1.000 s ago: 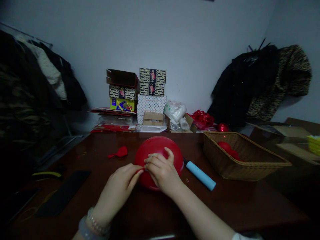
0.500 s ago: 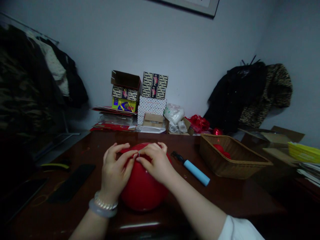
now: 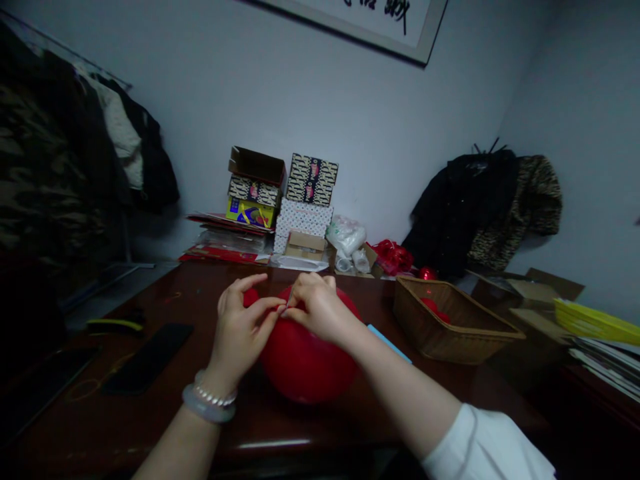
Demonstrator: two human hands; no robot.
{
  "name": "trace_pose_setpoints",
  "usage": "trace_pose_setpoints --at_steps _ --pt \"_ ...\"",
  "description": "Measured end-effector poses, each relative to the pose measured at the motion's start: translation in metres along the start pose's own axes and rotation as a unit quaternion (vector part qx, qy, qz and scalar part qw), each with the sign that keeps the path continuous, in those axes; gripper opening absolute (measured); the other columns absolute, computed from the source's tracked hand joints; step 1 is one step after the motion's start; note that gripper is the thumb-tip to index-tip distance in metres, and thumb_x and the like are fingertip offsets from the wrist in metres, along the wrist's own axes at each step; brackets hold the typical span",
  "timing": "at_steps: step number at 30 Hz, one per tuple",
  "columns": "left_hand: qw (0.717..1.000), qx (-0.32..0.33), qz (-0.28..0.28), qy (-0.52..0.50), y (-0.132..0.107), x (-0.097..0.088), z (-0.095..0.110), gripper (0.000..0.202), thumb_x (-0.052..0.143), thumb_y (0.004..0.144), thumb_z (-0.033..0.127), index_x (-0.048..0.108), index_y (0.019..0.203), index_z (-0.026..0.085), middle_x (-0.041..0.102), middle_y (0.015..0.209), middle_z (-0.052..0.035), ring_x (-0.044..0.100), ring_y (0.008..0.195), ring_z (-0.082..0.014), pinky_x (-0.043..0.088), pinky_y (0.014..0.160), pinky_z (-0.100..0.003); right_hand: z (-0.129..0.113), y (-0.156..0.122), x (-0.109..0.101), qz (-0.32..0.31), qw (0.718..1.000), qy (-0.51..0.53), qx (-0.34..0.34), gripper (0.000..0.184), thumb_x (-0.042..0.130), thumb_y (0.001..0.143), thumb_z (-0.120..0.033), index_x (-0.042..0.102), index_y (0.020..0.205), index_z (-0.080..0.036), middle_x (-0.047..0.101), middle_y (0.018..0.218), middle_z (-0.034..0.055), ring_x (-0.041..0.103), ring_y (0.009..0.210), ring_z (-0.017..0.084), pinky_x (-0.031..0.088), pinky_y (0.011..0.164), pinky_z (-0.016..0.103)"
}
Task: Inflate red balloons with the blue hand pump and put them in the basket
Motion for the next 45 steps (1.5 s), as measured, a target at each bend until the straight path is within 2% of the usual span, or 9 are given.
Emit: trace_pose_setpoints --at_steps 7,12,18,23,27,29,33,41,45 --pt "1.0 -0.018 -0.012 0.014 0.0 -0.005 -0.001 0.012 0.06 0.083 0.018 0.069 0.091 0.022 0.054 0.124 -0.0099 0.049 0.118 -0.0277 0.036 0.102 -0.052 -0.01 -0.004 0.011 0.039 0.998 -0.049 0.015 0.013 0.065 0.085 -0.022 0.061 0.073 -0.018 0.054 0.079 0.0006 0.052 0.066 0.014 0.038 0.061 0.027" --pt "1.0 -0.023 -0.01 0.009 -0.001 -0.006 -0.004 0.011 0.06 0.084 0.018 0.067 0.091 0.022 0.055 0.121 -0.0104 0.051 0.116 -0.027 0.038 0.1 -0.05 -0.012 -0.003 0.014 0.053 0.998 -0.035 -0.017 0.007 0.067 0.084 -0.02 0.062 0.079 -0.02 0.062 0.097 0.0037 0.058 0.089 0.017 0.043 0.077 0.031" --pt "0.999 -0.036 -0.027 0.004 0.0 -0.006 -0.005 0.011 0.06 0.085 0.02 0.068 0.091 0.023 0.054 0.121 -0.0098 0.05 0.117 -0.0268 0.036 0.101 -0.051 -0.009 -0.003 0.012 0.078 0.995 -0.033 -0.044 0.012 0.067 0.082 -0.015 0.059 0.074 -0.019 0.066 0.117 0.0073 0.054 0.116 0.026 0.029 0.099 0.05" --pt "0.999 -0.045 -0.029 -0.003 -0.002 -0.005 -0.003 0.01 0.06 0.085 0.021 0.068 0.09 0.022 0.054 0.122 -0.01 0.049 0.118 -0.0267 0.035 0.101 -0.051 -0.005 -0.007 0.016 0.046 0.997 0.036 -0.056 0.005 0.063 0.087 -0.017 0.061 0.084 -0.021 0.073 0.102 0.0048 0.062 0.109 0.021 0.019 0.109 0.052" --pt "0.996 -0.048 -0.062 -0.042 -0.002 -0.003 -0.007 0.011 0.059 0.086 0.021 0.069 0.09 0.022 0.055 0.122 -0.0094 0.049 0.118 -0.0266 0.036 0.102 -0.052 0.0 -0.01 0.019 0.02 0.995 0.083 -0.049 0.012 0.06 0.088 -0.016 0.058 0.077 -0.021 0.073 0.096 0.0036 0.065 0.104 0.018 0.032 0.106 0.046" --pt "0.989 -0.05 -0.089 -0.105 -0.001 -0.003 -0.011 0.014 0.058 0.087 0.022 0.068 0.096 0.023 0.055 0.124 -0.0094 0.05 0.118 -0.0252 0.039 0.101 -0.048 0.002 -0.012 0.019 0.009 0.994 0.097 -0.053 0.015 0.059 0.089 -0.017 0.057 0.074 -0.021 0.073 0.089 0.0005 0.066 0.099 0.017 0.032 0.106 0.045" --pt "0.975 -0.048 -0.104 -0.192 0.001 -0.007 -0.02 0.031 0.053 0.089 0.018 0.062 0.118 0.025 0.051 0.132 -0.0094 0.048 0.123 -0.0226 0.041 0.102 -0.043 0.008 -0.016 0.019 -0.01 0.991 0.118 -0.06 0.015 0.062 0.087 -0.02 0.056 0.073 -0.021 0.071 0.092 -0.0015 0.063 0.102 0.016 0.019 0.111 0.051" --pt "0.987 0.048 -0.138 -0.069 0.002 -0.005 -0.014 0.045 0.055 0.079 0.004 0.066 0.113 0.032 0.043 0.142 -0.0048 0.04 0.129 -0.0252 0.034 0.106 -0.05 0.017 -0.022 0.019 -0.033 0.987 0.146 -0.062 0.012 0.063 0.086 -0.02 0.059 0.075 -0.023 0.071 0.089 -0.0025 0.064 0.095 0.016 0.012 0.111 0.053" --pt "0.982 0.048 -0.171 -0.064 0.003 -0.003 -0.007 0.035 0.059 0.076 0.006 0.067 0.101 0.028 0.039 0.146 -0.0048 0.037 0.131 -0.0267 0.032 0.108 -0.051 0.018 -0.025 0.018 -0.048 0.982 0.164 -0.076 0.011 0.063 0.087 -0.02 0.061 0.077 -0.023 0.072 0.098 -0.0015 0.063 0.102 0.017 0.01 0.111 0.053"
Point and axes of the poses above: each hand's wrist, its own y-axis towards the middle knuckle, its own x-axis out of the palm, z = x × y, the point moved 2 cm from there along y, towards the middle knuckle
